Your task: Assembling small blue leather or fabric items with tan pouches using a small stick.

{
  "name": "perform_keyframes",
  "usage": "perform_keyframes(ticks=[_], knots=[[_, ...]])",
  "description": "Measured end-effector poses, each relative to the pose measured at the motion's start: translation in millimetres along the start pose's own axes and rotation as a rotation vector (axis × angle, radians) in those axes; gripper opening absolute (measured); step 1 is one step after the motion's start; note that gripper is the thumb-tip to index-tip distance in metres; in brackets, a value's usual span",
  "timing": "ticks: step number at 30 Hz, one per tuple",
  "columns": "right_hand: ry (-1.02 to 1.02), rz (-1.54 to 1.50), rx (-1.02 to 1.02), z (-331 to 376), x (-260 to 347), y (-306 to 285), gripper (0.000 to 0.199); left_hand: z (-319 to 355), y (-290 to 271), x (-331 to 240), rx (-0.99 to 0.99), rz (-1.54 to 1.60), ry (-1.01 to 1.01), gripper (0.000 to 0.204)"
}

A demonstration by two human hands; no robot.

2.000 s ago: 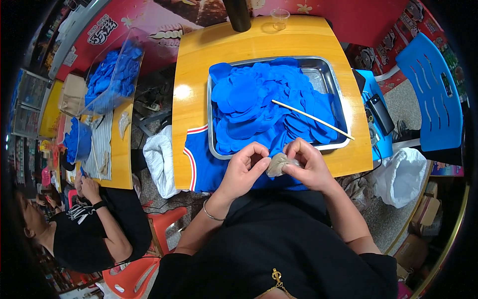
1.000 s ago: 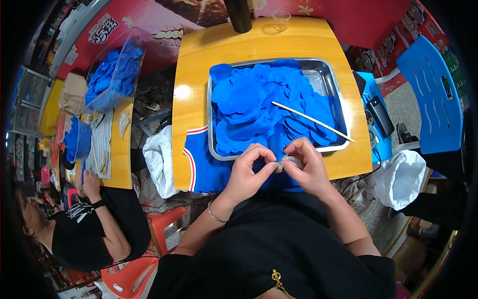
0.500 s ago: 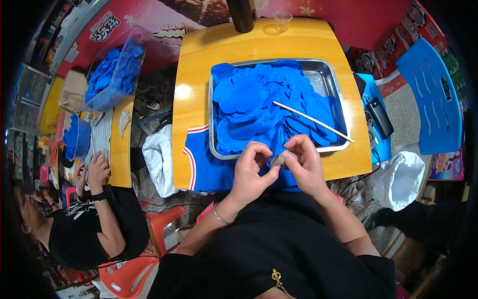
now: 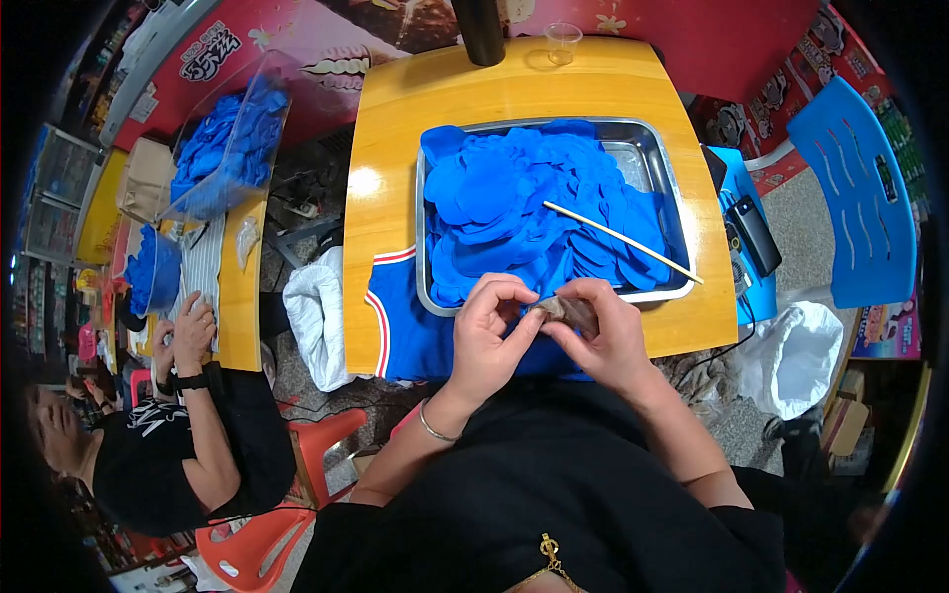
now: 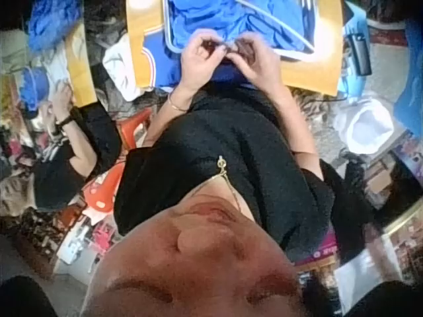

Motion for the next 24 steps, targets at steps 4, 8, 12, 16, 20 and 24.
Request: perform_keyframes(ticks=[4, 8, 12, 16, 20, 24], knots=[[0.03, -0.011, 0.025, -1.1, -1.8, 1.0, 0.025, 0.1, 0.8, -5.2, -0.011, -0.039, 0.022, 0.021], [0.009, 0.0, 0.003, -2.2, 0.4, -3.2, 0.022, -1.4, 2.9, -7.8, 0.011, -0.077, 0.0, 0.023], [-0.005, 0.009, -0.04, -3.1, 4.0, -5.3, 0.023, -2.6, 5.0, -12.6, 0.036, -0.118, 0.006, 0.023], [-0.014, 0.05, -0.073, -2.2, 4.7, -6.4, 0.024, -2.5, 1.3, -3.7, 0.017, -0.036, -0.088, 0.02], [0.015, 0.045, -0.077, -1.1, 1.2, -8.3, 0.025, -2.9, 1.0, 1.5, 0.084, -0.074, -0.163, 0.012], [0.011, 0.077, -0.119, 0.7, -2.2, -10.8, 0.025, -4.4, 4.7, -3.1, 0.133, -0.257, -0.078, 0.009]])
Point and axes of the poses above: each hand's wrist, its own z-axis away from the middle knuckle, its own y-axis out of the palm, x = y × z, the point moved 8 cm from there along -z, towards the middle knuckle, and after that the axes turned 2 degrees about z, right-handed, at the moved point
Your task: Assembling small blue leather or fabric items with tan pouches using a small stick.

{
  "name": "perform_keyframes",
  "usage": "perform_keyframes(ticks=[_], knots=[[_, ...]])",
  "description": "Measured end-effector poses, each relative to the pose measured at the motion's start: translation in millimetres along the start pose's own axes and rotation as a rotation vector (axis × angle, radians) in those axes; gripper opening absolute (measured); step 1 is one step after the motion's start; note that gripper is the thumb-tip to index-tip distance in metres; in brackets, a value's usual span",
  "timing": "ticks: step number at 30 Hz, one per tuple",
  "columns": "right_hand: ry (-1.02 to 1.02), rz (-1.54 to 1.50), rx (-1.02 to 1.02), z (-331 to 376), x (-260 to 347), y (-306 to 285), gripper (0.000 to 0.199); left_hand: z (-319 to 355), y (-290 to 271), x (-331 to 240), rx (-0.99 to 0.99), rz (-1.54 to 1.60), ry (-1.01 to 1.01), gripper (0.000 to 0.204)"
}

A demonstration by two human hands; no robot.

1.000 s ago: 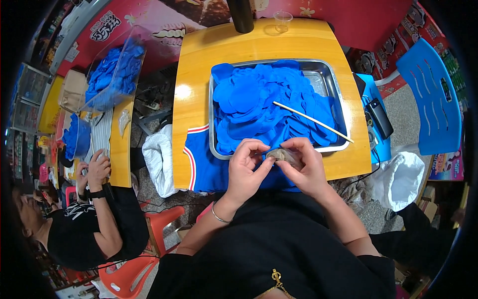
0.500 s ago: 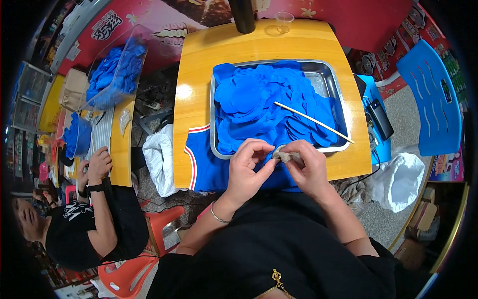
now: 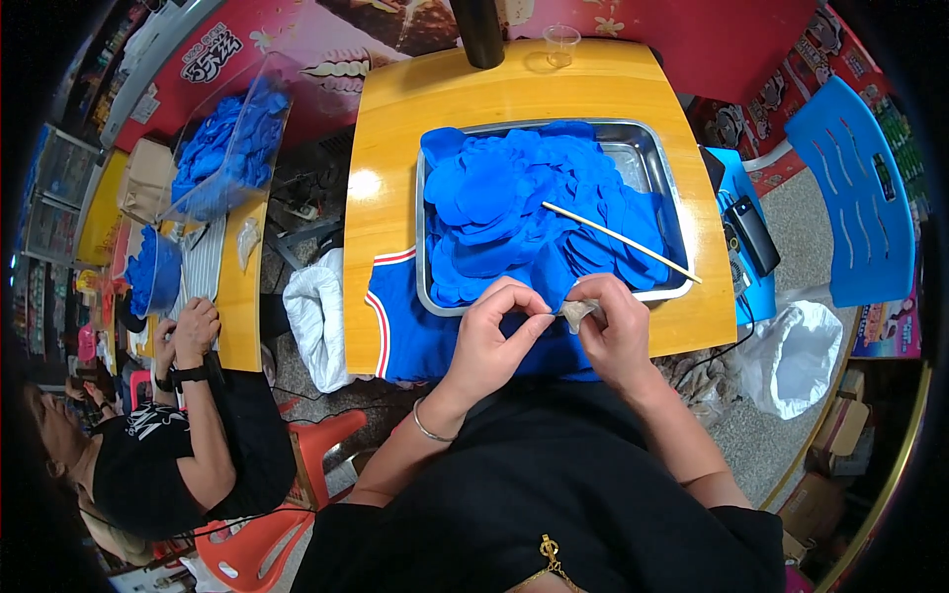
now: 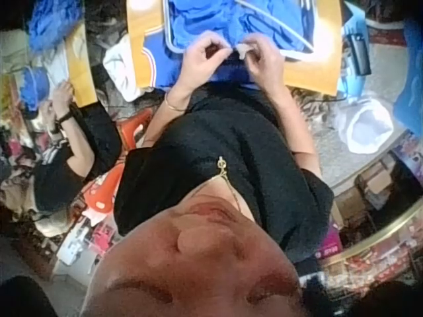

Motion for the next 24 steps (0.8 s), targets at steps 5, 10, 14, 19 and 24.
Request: perform_keyframes(ticks=[5, 10, 14, 19, 24], knots=[[0.016, -0.119, 0.024, -1.3, -6.5, 0.5, 0.021, 0.4, 2.8, -14.1, -0.083, 0.011, 0.103, 0.009], [0.199, -0.438, 0.129, 0.1, -19.6, 10.5, 0.014, 3.0, 5.0, -13.1, -0.027, 0.017, 0.034, 0.009], [0.196, -0.544, 0.156, 2.4, -25.4, 17.4, 0.013, 2.1, 8.6, -14.2, 0.01, 0.056, 0.004, 0.009], [0.228, -0.634, 0.164, -1.3, -25.4, 18.9, 0.015, 3.2, 8.3, -5.7, 0.054, 0.079, -0.062, 0.01], [0.266, -0.657, 0.134, 1.6, -31.3, 18.8, 0.016, 3.2, 10.7, -4.4, 0.045, 0.088, -0.057, 0.01]])
Point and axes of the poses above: each hand's wrist, its own z-axis away from the middle knuckle, its own y-axis out of the palm, x = y × z, the point moved 8 cm from there along -z, towards the middle knuckle, and after that the axes turned 2 degrees about z, right-handed, at the moved point
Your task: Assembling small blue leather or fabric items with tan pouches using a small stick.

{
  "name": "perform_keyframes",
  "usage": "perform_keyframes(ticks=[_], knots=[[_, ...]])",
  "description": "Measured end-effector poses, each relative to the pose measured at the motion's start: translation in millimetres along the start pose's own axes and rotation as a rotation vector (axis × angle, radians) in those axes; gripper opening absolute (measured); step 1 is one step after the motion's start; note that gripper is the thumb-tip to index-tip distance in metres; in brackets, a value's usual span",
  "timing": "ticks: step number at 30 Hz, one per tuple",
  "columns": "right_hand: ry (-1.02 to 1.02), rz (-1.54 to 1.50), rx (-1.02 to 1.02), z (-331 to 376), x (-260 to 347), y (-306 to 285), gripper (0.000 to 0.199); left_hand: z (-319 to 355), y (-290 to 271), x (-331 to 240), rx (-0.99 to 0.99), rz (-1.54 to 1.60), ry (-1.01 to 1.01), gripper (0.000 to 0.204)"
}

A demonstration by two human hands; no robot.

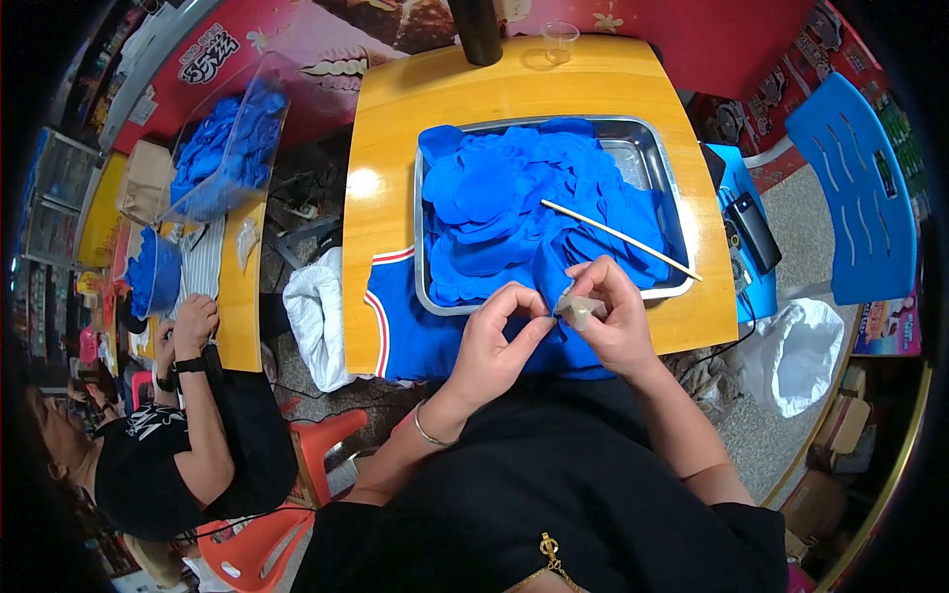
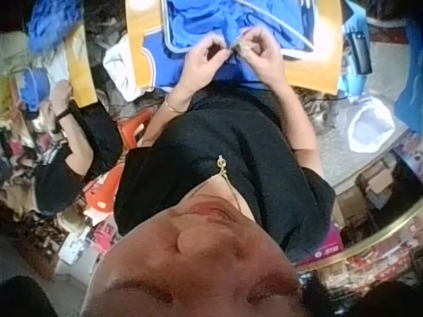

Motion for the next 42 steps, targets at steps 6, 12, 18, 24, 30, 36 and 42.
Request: perform_keyframes(ticks=[6, 12, 18, 24, 30, 36, 42], knots=[[-0.308, 0.61, -0.095, -4.4, 36.4, 9.3, 0.021, 0.2, -8.1, -9.1, -0.077, -0.118, 0.089, 0.009], [-0.254, 0.495, -0.091, -5.2, 25.8, 4.3, 0.018, 3.1, -7.0, -5.1, -0.167, 0.003, 0.109, 0.01], [-0.154, 0.51, -0.079, 0.2, 21.6, 3.4, 0.015, 3.8, -12.6, 13.3, -0.154, -0.1, 0.005, 0.013], [0.007, 0.341, 0.103, 1.7, 18.2, 12.0, 0.016, 7.9, -17.7, 9.5, -0.14, -0.158, 0.06, 0.01], [-0.133, 0.44, 0.102, 2.4, 25.5, 10.4, 0.013, 9.7, -20.4, 0.8, -0.185, -0.178, 0.081, 0.006], [-0.059, 0.493, -0.023, 4.5, 24.1, 7.9, 0.01, 10.6, -19.4, -18.3, -0.218, -0.374, 0.171, 0.007], [-0.112, 0.542, -0.082, 5.5, 22.8, 7.7, 0.009, 11.8, -14.2, -21.2, -0.171, -0.391, 0.18, 0.01]])
Point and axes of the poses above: each hand's wrist, its own z-axis away from the middle knuckle, its own y-axis out of the palm, x = y × z, the point moved 8 cm from there along -z, towards the middle knuckle, and after that the axes turned 2 degrees about z, right-handed, at the moved point
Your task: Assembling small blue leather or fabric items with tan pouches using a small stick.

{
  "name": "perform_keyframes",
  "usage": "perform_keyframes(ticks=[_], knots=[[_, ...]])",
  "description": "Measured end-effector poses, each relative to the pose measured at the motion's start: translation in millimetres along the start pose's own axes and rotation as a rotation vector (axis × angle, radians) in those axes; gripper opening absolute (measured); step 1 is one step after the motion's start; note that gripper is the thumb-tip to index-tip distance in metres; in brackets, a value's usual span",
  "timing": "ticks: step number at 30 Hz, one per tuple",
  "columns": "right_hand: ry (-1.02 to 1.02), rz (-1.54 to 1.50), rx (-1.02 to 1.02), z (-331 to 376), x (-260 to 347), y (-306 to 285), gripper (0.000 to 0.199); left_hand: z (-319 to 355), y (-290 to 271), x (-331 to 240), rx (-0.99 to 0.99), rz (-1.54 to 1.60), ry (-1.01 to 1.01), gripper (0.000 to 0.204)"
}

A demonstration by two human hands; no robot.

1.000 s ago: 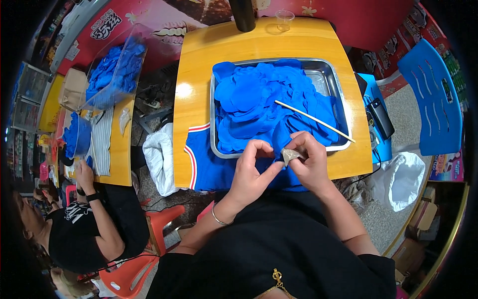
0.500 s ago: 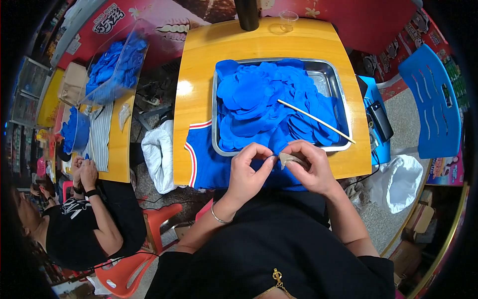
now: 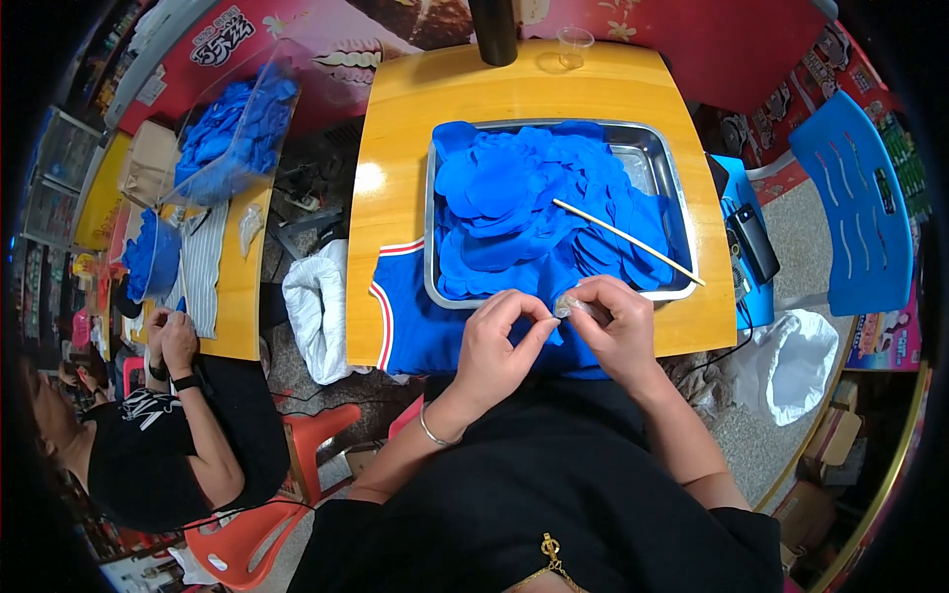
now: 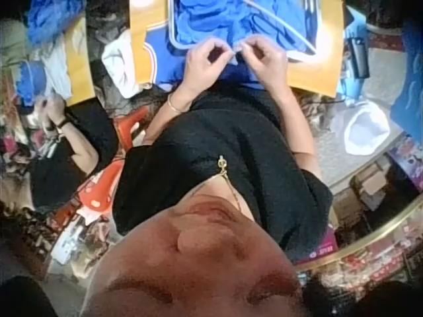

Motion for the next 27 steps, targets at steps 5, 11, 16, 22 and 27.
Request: perform_keyframes(ticks=[5, 11, 16, 22, 27], knots=[[0.05, -0.063, 0.049, -2.3, 2.1, 1.1, 0.008, 8.0, 9.8, 21.3, 0.075, 0.335, -0.198, 0.01], [-0.051, -0.051, 0.104, -4.6, 16.2, 1.7, 0.009, 9.4, 11.3, 19.5, 0.09, 0.426, -0.238, 0.011], [-0.257, 0.292, 0.034, -1.7, 28.6, 3.0, 0.015, 6.4, 7.8, 9.4, 0.119, 0.269, -0.136, 0.011], [-0.269, 0.256, -0.041, -2.1, 31.3, 3.6, 0.018, 5.5, 9.6, 6.8, 0.115, 0.291, -0.126, 0.011], [-0.338, 0.2, 0.016, 0.6, 37.2, 3.4, 0.019, 9.9, 8.7, 19.0, 0.061, 0.471, -0.254, 0.011]])
Point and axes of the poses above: each hand's wrist, its own z-axis away from the middle knuckle, its own y-axis out of the palm, x = y × z, the point moved 8 cm from there along -z, towards the middle knuckle, and after that the axes turned 2 degrees about z, right-handed, at the moved point
